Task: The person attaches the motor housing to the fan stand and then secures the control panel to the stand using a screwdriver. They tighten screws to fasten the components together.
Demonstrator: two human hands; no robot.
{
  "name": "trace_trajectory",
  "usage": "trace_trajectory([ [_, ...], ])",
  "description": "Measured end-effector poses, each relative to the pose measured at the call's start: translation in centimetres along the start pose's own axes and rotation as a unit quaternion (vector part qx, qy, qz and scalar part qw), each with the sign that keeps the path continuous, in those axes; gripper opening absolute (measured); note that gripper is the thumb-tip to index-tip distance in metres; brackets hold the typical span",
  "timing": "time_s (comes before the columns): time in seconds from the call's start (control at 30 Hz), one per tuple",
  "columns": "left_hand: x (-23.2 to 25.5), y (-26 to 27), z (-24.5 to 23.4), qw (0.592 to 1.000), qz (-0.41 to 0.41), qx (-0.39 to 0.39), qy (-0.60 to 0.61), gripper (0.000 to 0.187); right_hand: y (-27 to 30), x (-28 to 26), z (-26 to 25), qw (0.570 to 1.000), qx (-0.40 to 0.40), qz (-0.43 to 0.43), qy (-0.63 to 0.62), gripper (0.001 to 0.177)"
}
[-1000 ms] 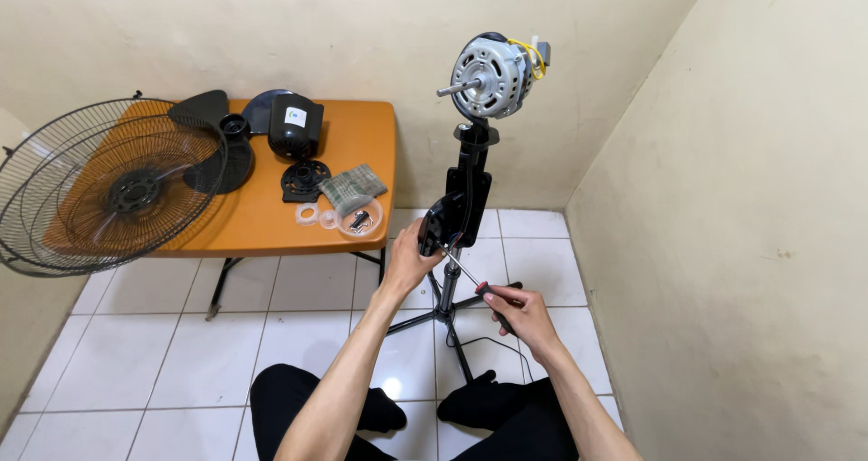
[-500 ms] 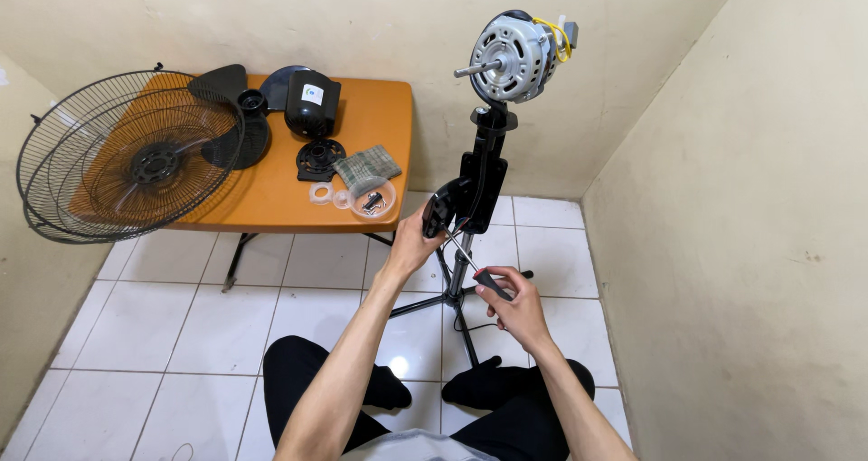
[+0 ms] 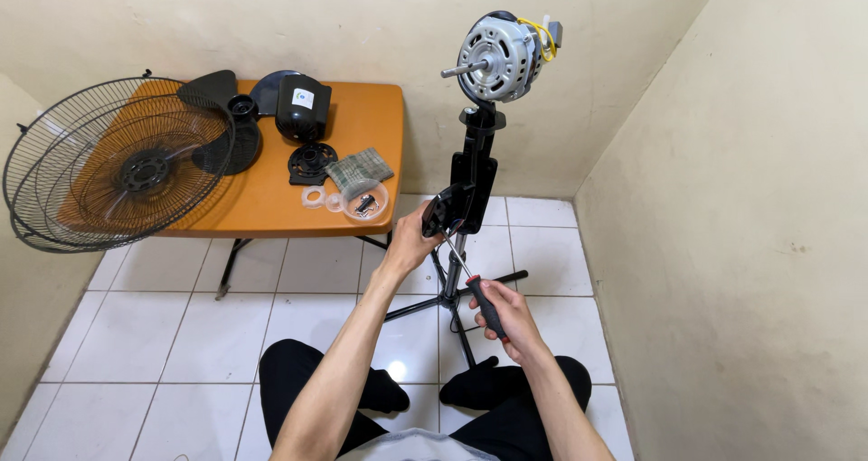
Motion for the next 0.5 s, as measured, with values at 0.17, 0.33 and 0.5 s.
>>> trace_trajectory([
  [0.17, 0.3, 0.2, -0.4, 1.0, 0.024, 0.02, -0.002, 0.053, 0.8, -1.3, 0.6, 0.984, 0.03, -0.121, 0.128, 0.04],
  [0.33, -0.1, 0.3, -0.7, 0.999, 0.028, 0.036, 0.004, 0.061, 4.1, -4.5, 1.4, 0.805, 0.171, -0.404, 0.399, 0.029],
  [0.5, -0.3, 0.1, -0.5, 0.999, 0.031, 0.032, -0.005, 0.058, 2.4, -2.7, 0.5, 0.928, 0.106, -0.29, 0.209, 0.032],
])
Point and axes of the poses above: each hand's wrist, its own y-axis away from the middle knuckle, its own z-axis out of the palm, x = y × z, the point moved 7 cm from there along -y, towards the middle knuckle, and after that the axes turned 4 degrees about x, right-handed, at the moved point
